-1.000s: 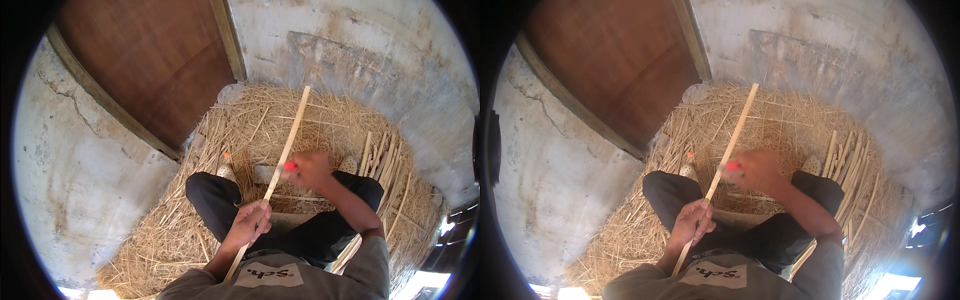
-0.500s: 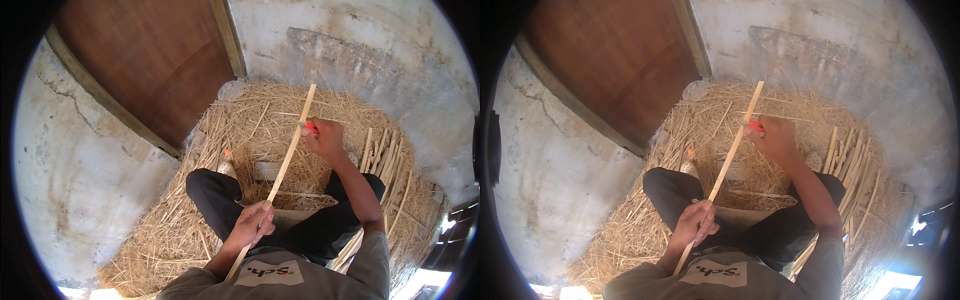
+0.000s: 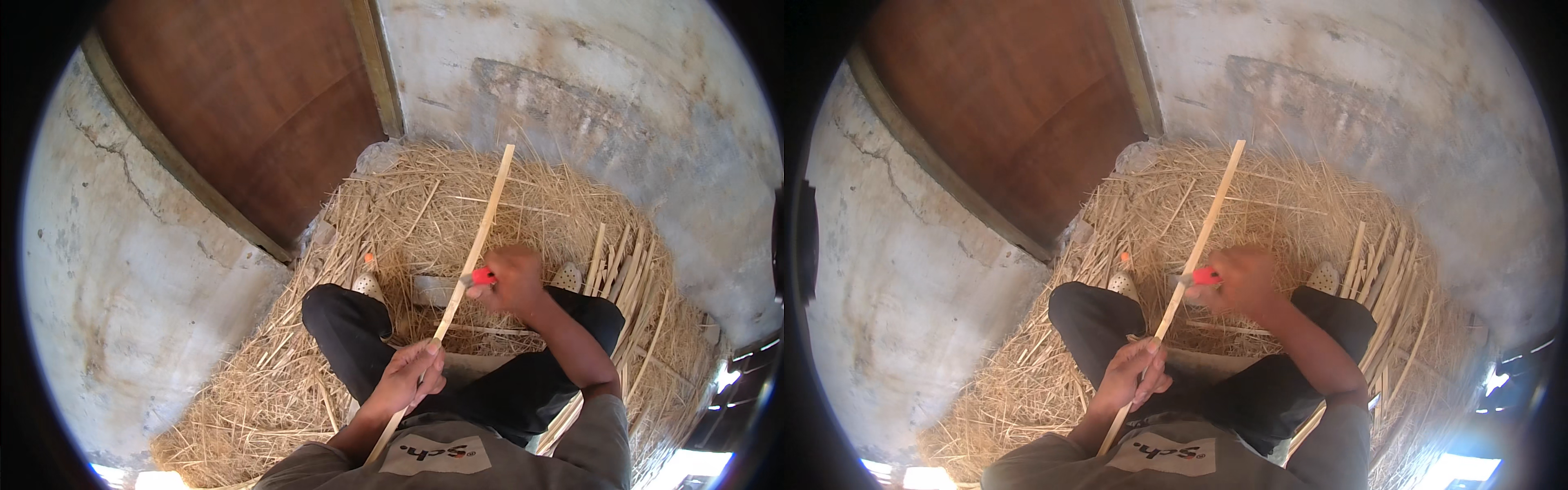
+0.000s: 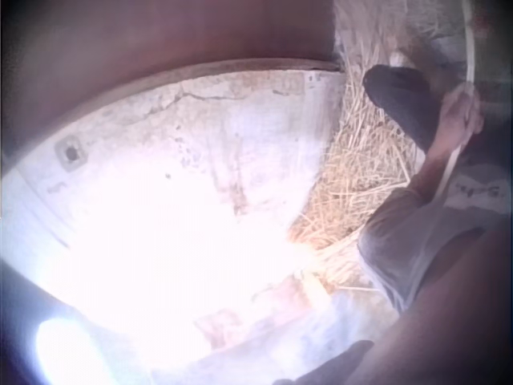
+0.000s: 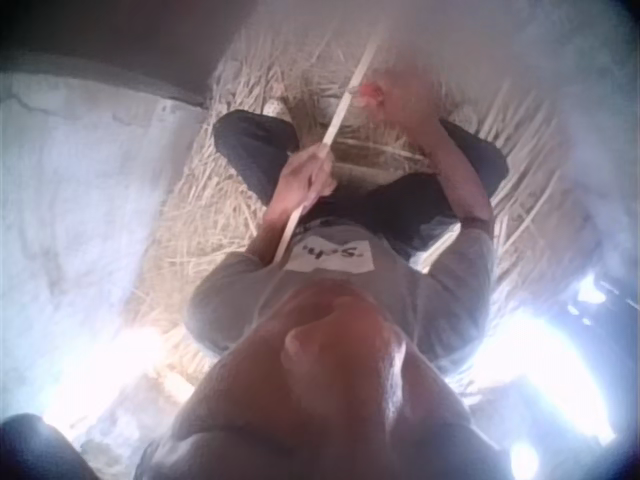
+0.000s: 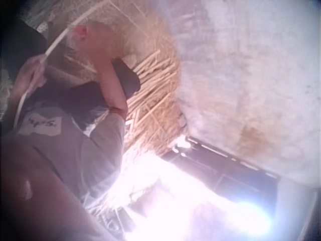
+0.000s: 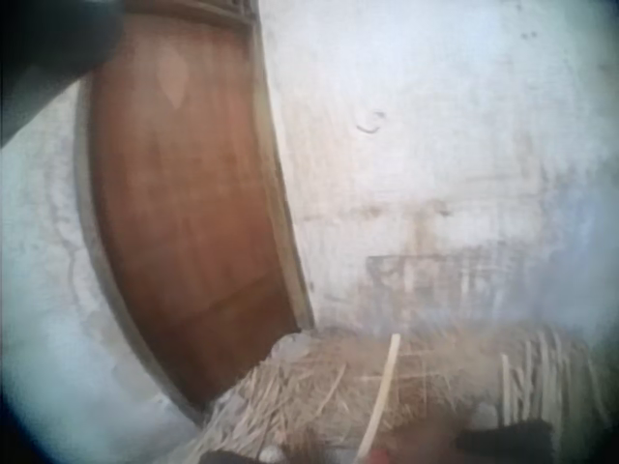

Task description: The person sits on a bed of straw and uses a red utility knife to shave the surface of a long, thin bamboo stick. They hold the stick with one hand and scrape along its length with the other, occasionally rotating the stick to work on different sides.

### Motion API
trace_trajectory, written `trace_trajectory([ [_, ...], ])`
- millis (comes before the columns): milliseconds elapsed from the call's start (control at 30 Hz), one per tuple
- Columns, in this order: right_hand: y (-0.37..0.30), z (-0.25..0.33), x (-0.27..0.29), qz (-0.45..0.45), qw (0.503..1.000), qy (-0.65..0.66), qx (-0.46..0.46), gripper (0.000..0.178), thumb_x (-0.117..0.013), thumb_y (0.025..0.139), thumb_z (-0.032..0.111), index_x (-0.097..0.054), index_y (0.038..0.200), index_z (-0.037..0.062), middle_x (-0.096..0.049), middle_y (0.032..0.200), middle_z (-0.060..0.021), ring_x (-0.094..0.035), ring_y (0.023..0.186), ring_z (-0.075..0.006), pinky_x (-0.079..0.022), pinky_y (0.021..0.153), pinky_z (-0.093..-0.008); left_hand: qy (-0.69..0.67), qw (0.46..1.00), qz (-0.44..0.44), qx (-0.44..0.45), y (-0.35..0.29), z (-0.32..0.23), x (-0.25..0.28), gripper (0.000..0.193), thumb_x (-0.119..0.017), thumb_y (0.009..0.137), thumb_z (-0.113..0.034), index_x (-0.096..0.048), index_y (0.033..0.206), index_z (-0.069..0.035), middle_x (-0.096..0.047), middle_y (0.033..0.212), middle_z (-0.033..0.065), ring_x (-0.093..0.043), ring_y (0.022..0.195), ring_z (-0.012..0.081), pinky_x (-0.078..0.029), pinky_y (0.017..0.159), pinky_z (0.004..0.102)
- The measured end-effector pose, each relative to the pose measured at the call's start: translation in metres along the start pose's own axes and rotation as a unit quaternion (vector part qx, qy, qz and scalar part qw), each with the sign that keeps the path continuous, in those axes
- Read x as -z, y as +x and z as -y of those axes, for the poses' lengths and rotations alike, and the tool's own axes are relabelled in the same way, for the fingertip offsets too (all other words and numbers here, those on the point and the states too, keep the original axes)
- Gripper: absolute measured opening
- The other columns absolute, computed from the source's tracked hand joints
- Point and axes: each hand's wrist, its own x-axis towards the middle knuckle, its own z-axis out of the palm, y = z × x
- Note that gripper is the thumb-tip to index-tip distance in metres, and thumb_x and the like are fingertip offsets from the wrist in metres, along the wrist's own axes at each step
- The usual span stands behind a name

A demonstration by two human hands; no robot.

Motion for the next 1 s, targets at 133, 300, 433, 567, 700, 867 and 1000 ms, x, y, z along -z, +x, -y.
trace_trajectory([
  [133, 0.016, -0.065, 0.007, -0.056, 0.989, -0.067, -0.121, 0.056, -0.054, 0.087, 0.058, -0.051, 0.061, 0.0083, -0.045, 0.050, -0.0070, -0.047, 0.041, -0.0249, -0.036, 0.042, -0.0377, 0.030, 0.999, 0.022, 0.024, -0.011, 0.005, 0.003, 0.034, -0.035, 0.105, -0.030, -0.047, 0.084, -0.006, -0.032, 0.045, -0.0028, -0.025, 0.040, 0.0057, -0.024, 0.045, 0.0216],
  [300, 0.011, -0.140, 0.020, -0.064, 0.944, -0.114, -0.305, 0.050, -0.057, 0.089, 0.052, -0.057, 0.066, 0.0076, -0.049, 0.051, -0.0070, -0.049, 0.045, -0.0227, -0.040, 0.048, -0.0378, 0.046, 0.995, 0.077, 0.033, -0.016, 0.018, 0.006, 0.034, -0.034, 0.105, -0.032, -0.047, 0.085, -0.007, -0.034, 0.045, -0.0026, -0.026, 0.040, 0.0059, -0.025, 0.043, 0.0212],
  [433, 0.012, -0.143, 0.033, -0.050, 0.908, -0.121, -0.398, 0.047, -0.055, 0.090, 0.050, -0.061, 0.072, 0.0074, -0.051, 0.053, -0.0082, -0.052, 0.048, -0.0241, -0.042, 0.052, -0.0397, 0.092, 0.993, 0.028, 0.067, -0.028, 0.025, 0.014, 0.031, -0.041, 0.103, -0.027, -0.051, 0.083, -0.005, -0.038, 0.045, -0.0009, -0.031, 0.038, 0.0062, -0.026, 0.043, 0.0217],
  [567, -0.009, -0.042, 0.009, 0.004, 0.985, -0.053, -0.167, 0.050, -0.066, 0.080, 0.056, -0.057, 0.065, 0.0086, -0.055, 0.057, -0.0074, -0.055, 0.048, -0.0245, -0.044, 0.049, -0.0362, 0.194, 0.979, -0.065, -0.026, -0.008, 0.012, 0.028, 0.031, -0.041, 0.103, -0.027, -0.055, 0.089, -0.003, -0.043, 0.048, -0.0007, -0.035, 0.037, 0.0046, -0.027, 0.037, 0.0191],
  [700, -0.013, 0.013, -0.007, 0.074, 0.997, -0.022, -0.020, 0.051, -0.071, 0.071, 0.061, -0.056, 0.063, 0.0130, -0.053, 0.053, -0.0063, -0.055, 0.047, -0.0232, -0.042, 0.046, -0.0371, 0.235, 0.968, -0.040, -0.081, 0.002, 0.001, 0.022, 0.034, -0.038, 0.104, -0.029, -0.054, 0.089, -0.003, -0.043, 0.047, -0.0003, -0.035, 0.036, 0.0047, -0.028, 0.037, 0.0191],
  [867, -0.003, -0.008, -0.015, 0.053, 0.996, -0.011, -0.075, 0.053, -0.071, 0.070, 0.062, -0.054, 0.061, 0.0129, -0.052, 0.051, -0.0057, -0.055, 0.044, -0.0235, -0.042, 0.045, -0.0382, 0.231, 0.970, -0.031, -0.074, 0.002, 0.000, 0.019, 0.035, -0.037, 0.104, -0.030, -0.053, 0.088, -0.004, -0.043, 0.045, 0.0001, -0.034, 0.036, 0.0049, -0.027, 0.037, 0.0194],
  [1000, -0.005, 0.009, -0.014, 0.066, 0.997, -0.016, -0.022, 0.052, -0.070, 0.072, 0.061, -0.055, 0.061, 0.0129, -0.052, 0.050, -0.0057, -0.055, 0.044, -0.0244, -0.043, 0.046, -0.0384, 0.194, 0.979, -0.038, -0.056, 0.004, 0.000, 0.018, 0.035, -0.037, 0.104, -0.030, -0.052, 0.088, -0.003, -0.042, 0.045, 0.0002, -0.034, 0.036, 0.0052, -0.026, 0.036, 0.0201],
])
